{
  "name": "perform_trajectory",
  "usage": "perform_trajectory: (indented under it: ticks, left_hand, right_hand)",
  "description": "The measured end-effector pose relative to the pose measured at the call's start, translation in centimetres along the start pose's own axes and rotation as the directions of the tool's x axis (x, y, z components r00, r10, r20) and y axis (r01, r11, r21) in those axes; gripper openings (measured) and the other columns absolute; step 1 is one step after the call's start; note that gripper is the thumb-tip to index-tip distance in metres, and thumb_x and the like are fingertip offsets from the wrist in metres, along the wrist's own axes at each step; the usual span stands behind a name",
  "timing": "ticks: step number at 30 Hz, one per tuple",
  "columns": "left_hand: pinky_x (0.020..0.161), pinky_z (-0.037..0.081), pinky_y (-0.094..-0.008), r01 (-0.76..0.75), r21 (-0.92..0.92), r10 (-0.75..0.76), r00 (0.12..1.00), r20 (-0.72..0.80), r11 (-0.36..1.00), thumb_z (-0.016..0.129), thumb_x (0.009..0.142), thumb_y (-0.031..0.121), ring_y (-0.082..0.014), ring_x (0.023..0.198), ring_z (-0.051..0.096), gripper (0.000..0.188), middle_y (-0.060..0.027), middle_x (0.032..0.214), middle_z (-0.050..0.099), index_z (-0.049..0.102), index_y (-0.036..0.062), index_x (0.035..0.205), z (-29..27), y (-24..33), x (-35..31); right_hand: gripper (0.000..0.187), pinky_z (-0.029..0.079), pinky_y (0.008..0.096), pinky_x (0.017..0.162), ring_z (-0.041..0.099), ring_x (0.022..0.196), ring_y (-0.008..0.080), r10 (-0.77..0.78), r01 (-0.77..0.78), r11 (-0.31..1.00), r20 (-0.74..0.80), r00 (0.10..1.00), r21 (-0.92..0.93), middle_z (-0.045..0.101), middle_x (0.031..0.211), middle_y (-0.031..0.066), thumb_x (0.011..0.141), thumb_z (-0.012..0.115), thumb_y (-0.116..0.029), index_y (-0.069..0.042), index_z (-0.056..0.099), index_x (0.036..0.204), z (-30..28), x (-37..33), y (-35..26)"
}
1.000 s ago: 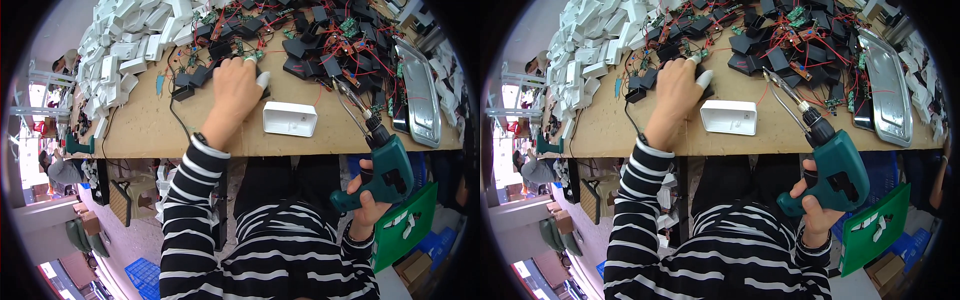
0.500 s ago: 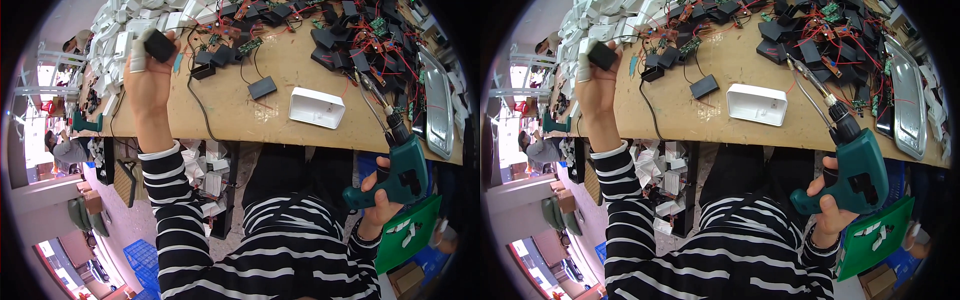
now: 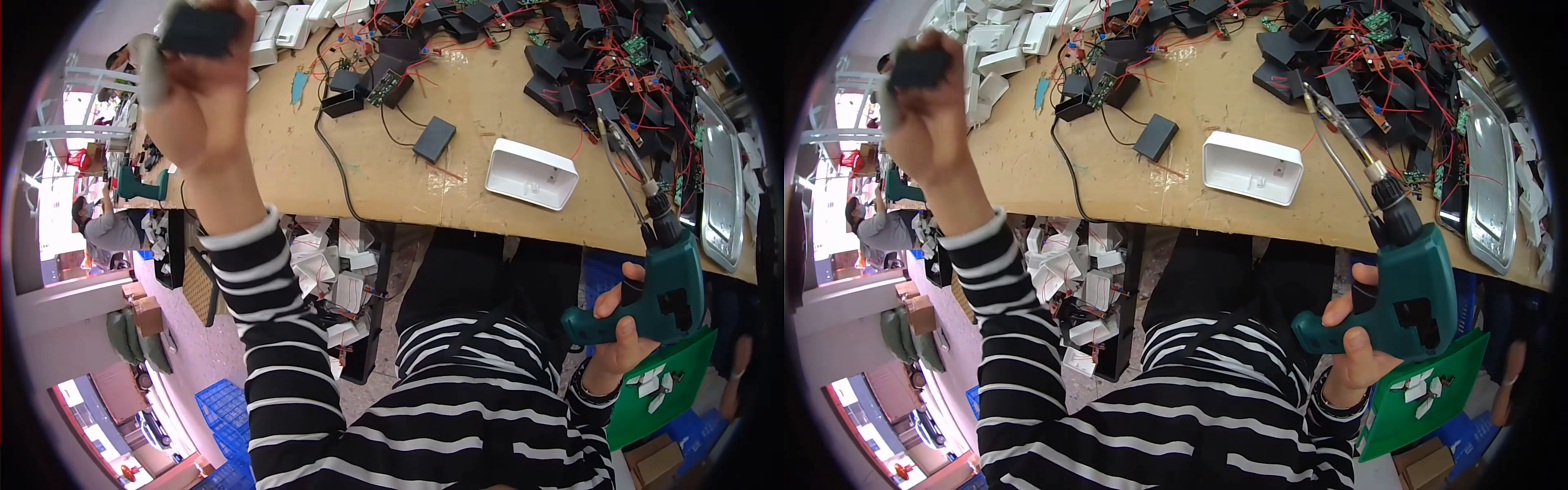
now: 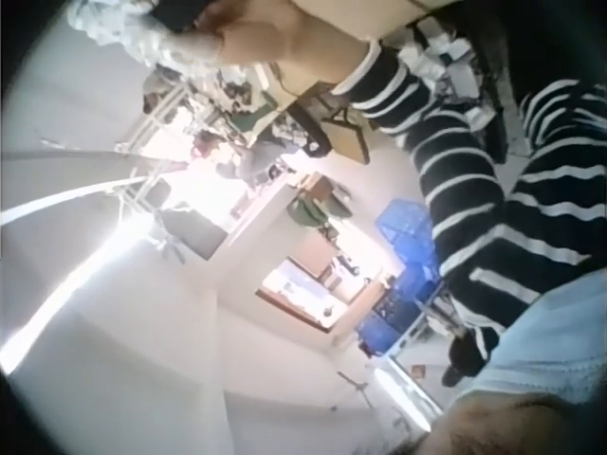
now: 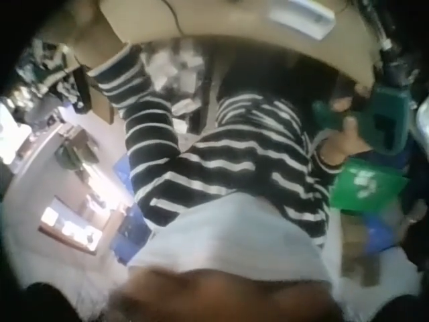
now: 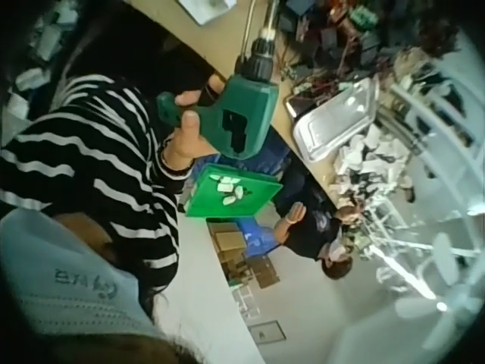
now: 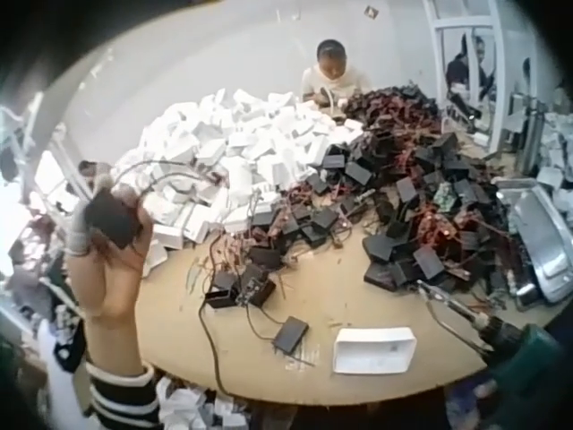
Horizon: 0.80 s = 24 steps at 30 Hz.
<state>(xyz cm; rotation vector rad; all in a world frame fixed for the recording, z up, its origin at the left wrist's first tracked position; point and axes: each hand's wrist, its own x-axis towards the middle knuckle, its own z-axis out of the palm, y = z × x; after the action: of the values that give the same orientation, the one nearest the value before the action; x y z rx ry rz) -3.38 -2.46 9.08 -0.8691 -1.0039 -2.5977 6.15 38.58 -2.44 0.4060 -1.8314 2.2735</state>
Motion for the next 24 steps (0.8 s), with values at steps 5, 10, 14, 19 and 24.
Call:
perform_trajectory:
  ticks: [5, 10, 14, 19, 24]
  left_hand:
    - [0.081, 0.047, -0.0429, 0.435, 0.154, -0.311, 0.81, -0.497, 0.887, 0.048, 0.089, 0.023, -0.0302, 0.092, 0.057, 0.033, -0.0137, 0.094, 0.057, 0.052, -0.0015, 0.11, -1.9, -2.8, -10.4]
    - [0.086, 0.044, -0.0363, 0.586, 0.497, -0.149, 0.729, -0.668, 0.64, 0.044, 0.089, 0.016, -0.0294, 0.098, 0.056, 0.031, -0.0136, 0.099, 0.058, 0.051, -0.004, 0.112, -4.1, -2.7, -14.3]
    - [0.088, 0.041, -0.0339, 0.556, 0.809, 0.05, 0.817, -0.574, 0.19, 0.048, 0.086, 0.01, -0.0242, 0.102, 0.054, 0.027, -0.0117, 0.101, 0.059, 0.055, -0.0041, 0.107, -3.8, -2.9, -13.6]
    - [0.089, 0.037, -0.0358, -0.051, 0.914, -0.187, 0.982, -0.028, -0.402, 0.059, 0.073, 0.005, -0.0255, 0.1, 0.054, 0.028, -0.0134, 0.104, 0.058, 0.058, -0.0021, 0.1, 1.2, -5.2, -10.9]
    - [0.087, 0.036, -0.0348, -0.332, 0.804, -0.564, 0.826, -0.004, -0.493, 0.062, 0.07, 0.007, -0.028, 0.095, 0.054, 0.032, -0.0131, 0.107, 0.057, 0.056, 0.0008, 0.101, 3.0, -8.1, -9.5]
  right_hand:
    - [0.062, 0.046, 0.0237, 0.049, 0.055, 0.066, 0.0171, 0.034, -0.033, 0.999, 0.035, 0.999, -0.022, 0.047, 0.114, 0.0271, 0.078, 0.06, -0.016, 0.007, 0.028, 0.126, -0.7, -0.3, 0.1]
    - [0.062, 0.046, 0.0234, 0.05, 0.055, 0.065, 0.0169, 0.033, -0.026, 0.996, 0.084, 0.996, -0.088, 0.046, 0.115, 0.0282, 0.078, 0.059, -0.015, 0.007, 0.028, 0.127, -1.1, -0.2, 0.3]
    - [0.062, 0.046, 0.0228, 0.05, 0.055, 0.065, 0.0165, -0.003, 0.008, 0.998, 0.072, 0.997, -0.068, 0.046, 0.116, 0.0291, 0.078, 0.058, -0.015, 0.007, 0.028, 0.127, -0.6, -0.5, 0.3]
    - [0.062, 0.046, 0.0224, 0.05, 0.055, 0.066, 0.0167, -0.002, 0.005, 0.998, 0.057, 0.998, -0.056, 0.046, 0.116, 0.0295, 0.078, 0.058, -0.015, 0.006, 0.028, 0.128, -0.2, -0.9, 0.2]
    - [0.062, 0.046, 0.0229, 0.05, 0.055, 0.066, 0.0168, 0.004, 0.0, 0.997, 0.059, 0.998, -0.078, 0.045, 0.117, 0.0296, 0.078, 0.058, -0.015, 0.006, 0.027, 0.129, -0.2, -1.1, -0.2]
